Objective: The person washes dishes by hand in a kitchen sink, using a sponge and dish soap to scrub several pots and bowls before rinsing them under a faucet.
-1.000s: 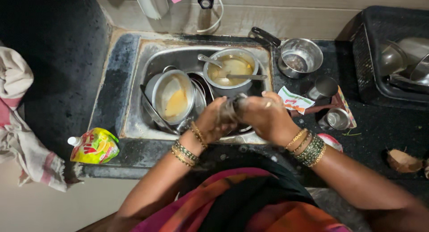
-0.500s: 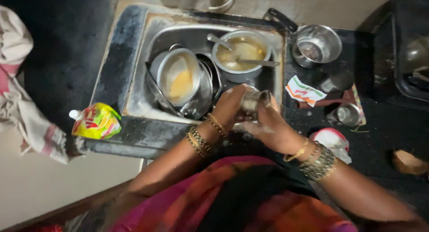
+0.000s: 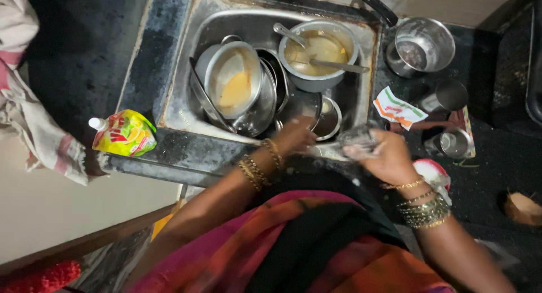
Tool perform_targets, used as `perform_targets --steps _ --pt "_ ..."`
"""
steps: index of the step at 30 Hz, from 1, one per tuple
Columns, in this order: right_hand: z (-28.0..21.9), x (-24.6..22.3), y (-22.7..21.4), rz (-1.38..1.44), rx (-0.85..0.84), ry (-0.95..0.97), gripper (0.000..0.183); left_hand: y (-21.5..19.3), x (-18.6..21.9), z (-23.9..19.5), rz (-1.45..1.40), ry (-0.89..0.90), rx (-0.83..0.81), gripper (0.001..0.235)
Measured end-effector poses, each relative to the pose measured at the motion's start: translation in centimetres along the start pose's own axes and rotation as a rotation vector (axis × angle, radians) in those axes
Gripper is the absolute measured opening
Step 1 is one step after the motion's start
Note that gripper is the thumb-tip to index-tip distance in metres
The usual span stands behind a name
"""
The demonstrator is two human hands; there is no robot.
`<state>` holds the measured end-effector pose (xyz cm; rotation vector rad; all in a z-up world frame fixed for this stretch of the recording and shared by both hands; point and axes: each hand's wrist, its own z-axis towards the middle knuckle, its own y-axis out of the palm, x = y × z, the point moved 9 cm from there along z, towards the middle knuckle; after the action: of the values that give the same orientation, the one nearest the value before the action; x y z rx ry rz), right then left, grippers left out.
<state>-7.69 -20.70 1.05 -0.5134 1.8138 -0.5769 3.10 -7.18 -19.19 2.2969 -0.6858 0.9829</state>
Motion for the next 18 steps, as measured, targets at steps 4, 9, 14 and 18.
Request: perform_targets --steps 4,9,14,18 --pt "-1.5 7.0 -5.7 -0.678 0.206 0.329 0.056 -12.4 1.7 -2.5 0.374 0.197 0.565 0.05" --pt "-2.5 13.9 -9.3 -0.875 0.385 0.31 0.052 -16.1 11.4 -12.8 0.774 0.664 1.097 0.042" --pt "-3.7 17.3 -11.8 -0.576 0.574 0.343 0.06 -17.7 18.5 -14.6 1.234 0.573 1.232 0.056" --pt "-7.0 15.3 -12.8 -0.343 0.777 0.161 0.054 -21.2 18.4 -10.2 1.483 0.331 1.211 0.044"
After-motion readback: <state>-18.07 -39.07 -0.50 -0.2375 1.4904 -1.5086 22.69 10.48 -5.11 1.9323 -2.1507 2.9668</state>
